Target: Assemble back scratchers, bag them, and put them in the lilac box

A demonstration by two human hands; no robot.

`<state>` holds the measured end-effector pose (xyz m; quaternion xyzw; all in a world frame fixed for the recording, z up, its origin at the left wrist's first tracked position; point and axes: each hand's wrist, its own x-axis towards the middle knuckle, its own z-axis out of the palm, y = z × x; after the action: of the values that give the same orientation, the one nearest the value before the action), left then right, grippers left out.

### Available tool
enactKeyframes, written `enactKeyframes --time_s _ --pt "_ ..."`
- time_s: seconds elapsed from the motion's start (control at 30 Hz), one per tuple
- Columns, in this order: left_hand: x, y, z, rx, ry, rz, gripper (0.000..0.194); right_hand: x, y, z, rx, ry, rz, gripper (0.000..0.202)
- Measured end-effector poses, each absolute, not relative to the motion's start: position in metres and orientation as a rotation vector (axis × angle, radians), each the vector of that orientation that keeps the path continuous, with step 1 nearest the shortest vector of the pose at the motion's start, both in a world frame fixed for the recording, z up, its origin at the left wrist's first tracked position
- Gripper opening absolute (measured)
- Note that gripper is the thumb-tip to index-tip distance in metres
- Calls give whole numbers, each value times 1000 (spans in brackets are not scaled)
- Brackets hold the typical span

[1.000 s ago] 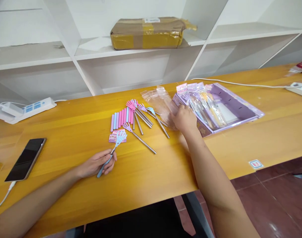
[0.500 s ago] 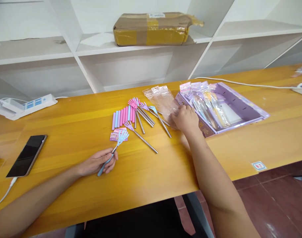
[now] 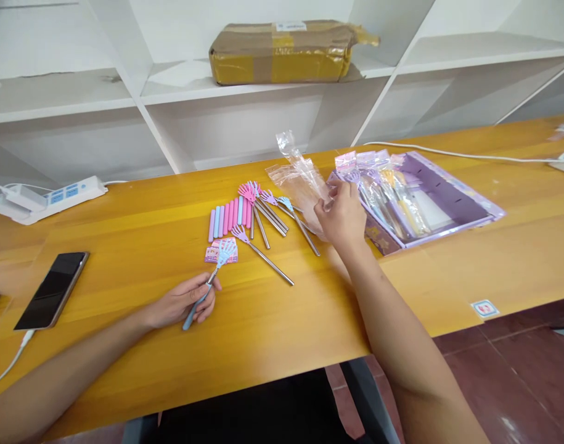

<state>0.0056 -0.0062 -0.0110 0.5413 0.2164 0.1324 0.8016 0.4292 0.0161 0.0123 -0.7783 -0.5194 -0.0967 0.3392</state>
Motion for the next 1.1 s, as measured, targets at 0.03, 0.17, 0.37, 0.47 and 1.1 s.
enactKeyframes --time_s 0.03,0.17,0.37,0.47,1.1 --pt "6 -7 -11 1164 461 311 34 420 16 13 -1919 -1379 -213 44" --pt "9 -9 -11 1177 479 407 38 368 1 14 -1505 -1512 120 31" --pt "8 -12 -1 1297 502 333 41 279 -47 16 -1065 -1859 599 22" --pt "9 -15 3 1383 563 381 50 259 -65 17 -911 -2000 774 45" --pt "11 -9 1 1551 488 360 34 246 -48 -9 -823 -1327 1785 46"
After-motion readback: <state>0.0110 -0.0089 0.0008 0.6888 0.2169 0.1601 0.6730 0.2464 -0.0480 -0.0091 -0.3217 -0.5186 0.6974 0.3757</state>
